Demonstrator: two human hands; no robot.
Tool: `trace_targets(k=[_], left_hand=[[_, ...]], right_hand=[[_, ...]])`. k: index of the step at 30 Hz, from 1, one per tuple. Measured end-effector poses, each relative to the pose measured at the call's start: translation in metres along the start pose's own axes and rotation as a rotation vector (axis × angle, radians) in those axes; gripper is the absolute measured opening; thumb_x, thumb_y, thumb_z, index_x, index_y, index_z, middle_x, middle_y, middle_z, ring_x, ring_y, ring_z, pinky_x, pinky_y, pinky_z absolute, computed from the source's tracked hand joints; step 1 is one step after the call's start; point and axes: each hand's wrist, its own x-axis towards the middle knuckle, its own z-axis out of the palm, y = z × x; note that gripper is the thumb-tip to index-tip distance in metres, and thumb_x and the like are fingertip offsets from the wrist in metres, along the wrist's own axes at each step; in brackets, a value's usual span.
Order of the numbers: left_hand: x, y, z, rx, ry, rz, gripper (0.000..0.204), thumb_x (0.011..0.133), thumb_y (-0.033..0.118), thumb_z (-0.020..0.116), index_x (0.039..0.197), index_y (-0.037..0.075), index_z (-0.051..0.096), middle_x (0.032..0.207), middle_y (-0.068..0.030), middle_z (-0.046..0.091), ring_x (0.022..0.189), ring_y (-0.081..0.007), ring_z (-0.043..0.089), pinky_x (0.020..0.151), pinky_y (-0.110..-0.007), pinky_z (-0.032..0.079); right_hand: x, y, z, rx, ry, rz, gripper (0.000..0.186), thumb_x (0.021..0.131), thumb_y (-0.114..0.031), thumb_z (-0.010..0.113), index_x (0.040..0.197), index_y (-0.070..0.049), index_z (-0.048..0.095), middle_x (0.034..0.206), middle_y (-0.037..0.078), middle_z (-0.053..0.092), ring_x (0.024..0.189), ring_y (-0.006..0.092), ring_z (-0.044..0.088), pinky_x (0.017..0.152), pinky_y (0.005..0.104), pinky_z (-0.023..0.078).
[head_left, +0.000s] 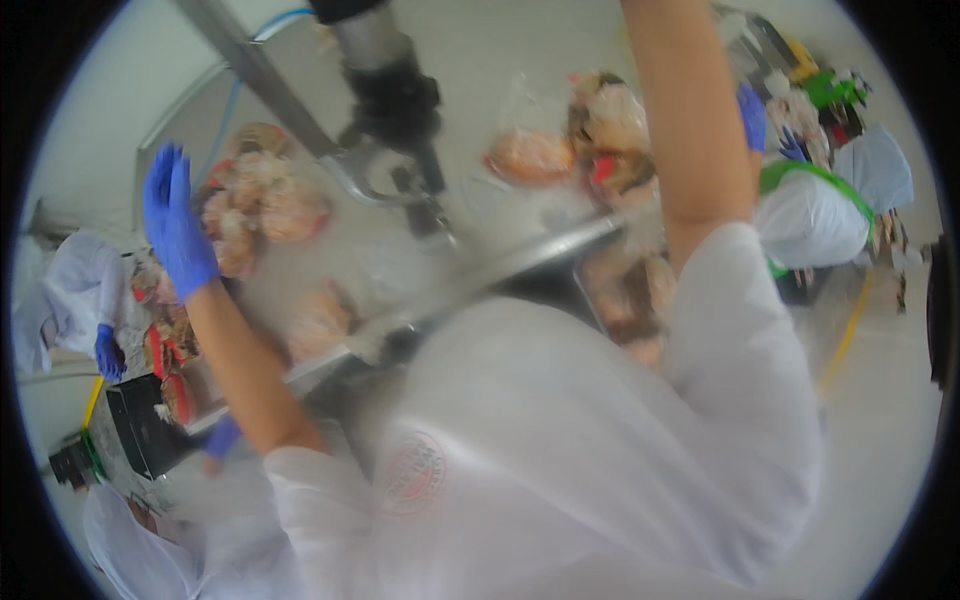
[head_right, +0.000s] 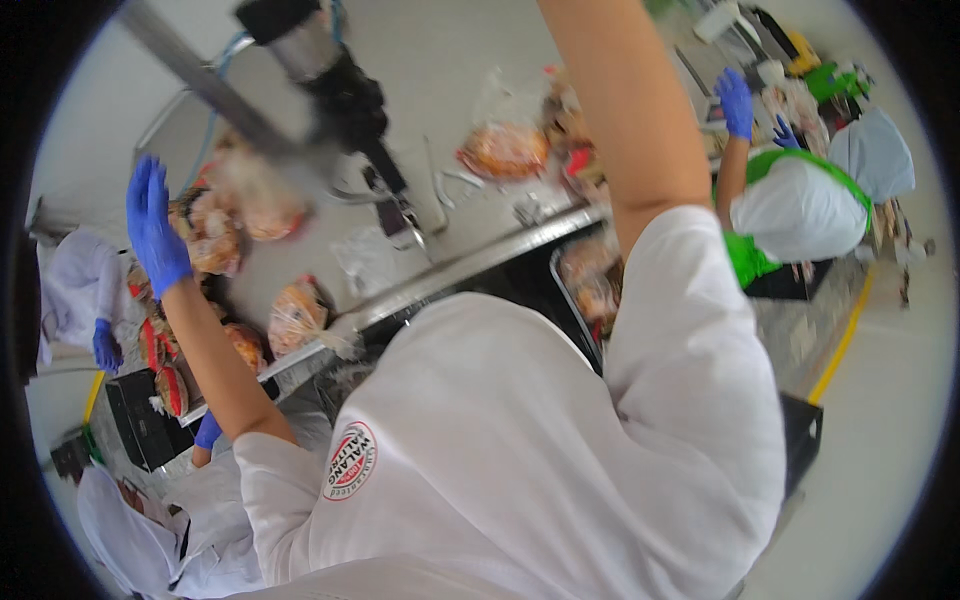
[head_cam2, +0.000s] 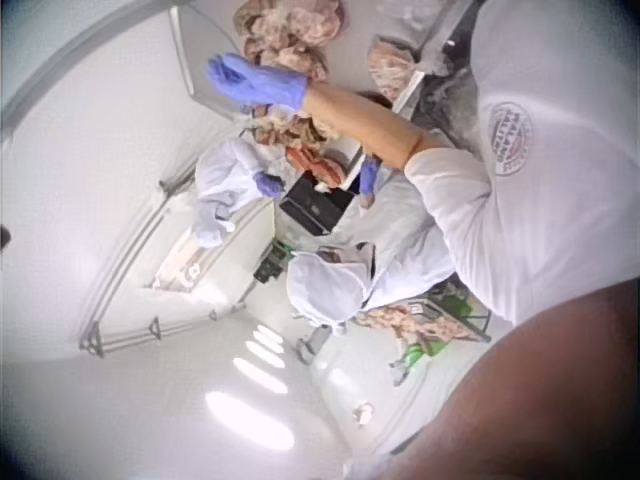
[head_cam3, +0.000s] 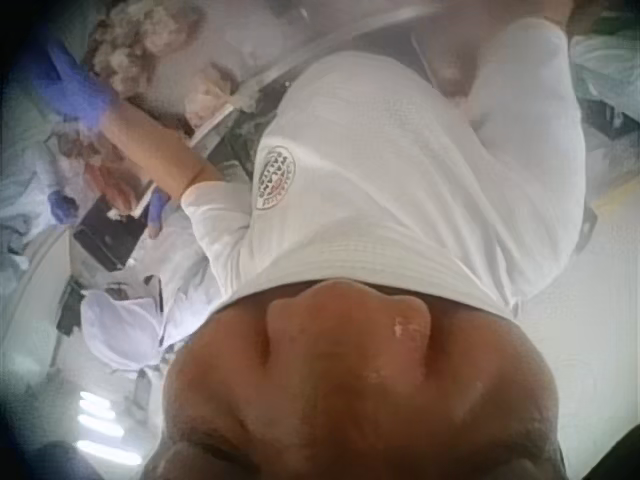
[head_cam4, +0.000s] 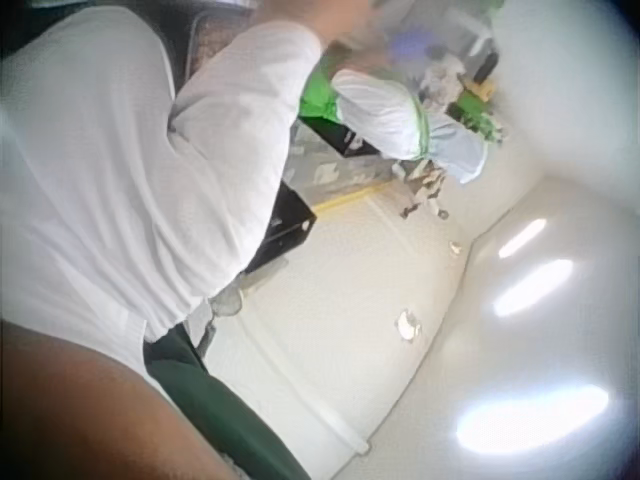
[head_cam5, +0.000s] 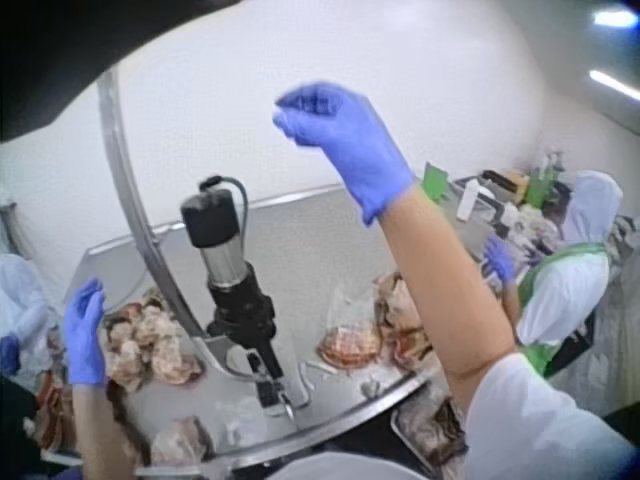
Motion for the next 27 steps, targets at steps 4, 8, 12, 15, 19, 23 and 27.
trace_targets(k=[4, 8, 12, 15, 19, 23, 27], left_hand=[[-0.108, -0.033, 0.019, 0.193, 0.055, -0.191, 0.040, 0.091, 0.011, 0.056, 0.125, -0.007, 0.049, 0.126, -0.0150, 0.053, 0.118, -0.0206, 0.049, 0.101, -0.032, 0.036], [-0.190, -0.052, 0.043, 0.052, 0.158, -0.430, 0.037, 0.089, 0.005, 0.057, 0.124, -0.005, 0.049, 0.125, -0.0136, 0.054, 0.115, -0.0199, 0.051, 0.100, -0.032, 0.038], [-0.122, -0.014, 0.031, 0.056, 0.109, -0.399, 0.035, 0.089, 0.002, 0.057, 0.123, -0.003, 0.050, 0.123, -0.0126, 0.055, 0.113, -0.0189, 0.052, 0.100, -0.033, 0.039], [-0.111, 0.019, 0.060, 0.050, 0.084, -0.337, 0.032, 0.089, 0.000, 0.056, 0.121, -0.002, 0.051, 0.122, -0.0127, 0.056, 0.112, -0.0187, 0.053, 0.099, -0.033, 0.041], [-0.112, 0.039, 0.102, 0.013, 0.038, -0.239, 0.029, 0.089, -0.003, 0.054, 0.118, -0.003, 0.052, 0.121, -0.0130, 0.056, 0.110, -0.0192, 0.055, 0.096, -0.031, 0.044], [-0.110, 0.040, 0.112, -0.069, 0.047, -0.241, 0.030, 0.090, -0.003, 0.053, 0.119, -0.002, 0.052, 0.121, -0.0127, 0.056, 0.109, -0.0190, 0.055, 0.095, -0.031, 0.044], [-0.118, 0.039, 0.121, -0.065, 0.116, -0.276, 0.030, 0.090, -0.002, 0.052, 0.120, -0.002, 0.052, 0.121, -0.0119, 0.057, 0.109, -0.0181, 0.054, 0.094, -0.030, 0.044]], right_hand=[[-0.195, 0.080, -0.065, -0.161, -0.047, 0.828, 0.022, 0.080, -0.014, 0.068, 0.099, -0.004, 0.066, 0.091, 0.004, 0.065, 0.090, 0.0119, 0.060, 0.079, 0.0268, 0.048], [-0.397, 0.144, -0.096, -0.432, -0.274, 1.023, 0.031, 0.067, -0.021, 0.079, 0.090, -0.004, 0.065, 0.088, 0.012, 0.066, 0.084, 0.0212, 0.063, 0.078, 0.0348, 0.050], [-0.428, 0.128, -0.025, -0.794, -0.397, 1.068, 0.034, 0.064, -0.021, 0.078, 0.094, -0.010, 0.066, 0.107, 0.010, 0.061, 0.102, 0.0309, 0.056, 0.085, 0.0395, 0.048], [-0.429, 0.125, -0.013, -0.717, -0.406, 1.203, 0.039, 0.064, -0.025, 0.078, 0.099, -0.015, 0.066, 0.113, 0.009, 0.058, 0.106, 0.0333, 0.052, 0.089, 0.0401, 0.046], [-0.454, 0.148, -0.027, -0.739, -0.435, 0.919, 0.038, 0.068, -0.033, 0.074, 0.101, -0.017, 0.066, 0.106, 0.010, 0.059, 0.102, 0.0331, 0.053, 0.089, 0.0433, 0.044], [-0.424, 0.139, -0.011, -0.785, -0.313, 0.944, 0.041, 0.070, -0.039, 0.072, 0.100, -0.013, 0.064, 0.103, 0.009, 0.060, 0.100, 0.0304, 0.055, 0.082, 0.0439, 0.044], [-0.428, 0.163, 0.008, -0.971, -0.333, 0.910, 0.042, 0.072, -0.044, 0.069, 0.098, -0.012, 0.063, 0.097, 0.010, 0.061, 0.096, 0.0281, 0.057, 0.077, 0.0435, 0.043]])
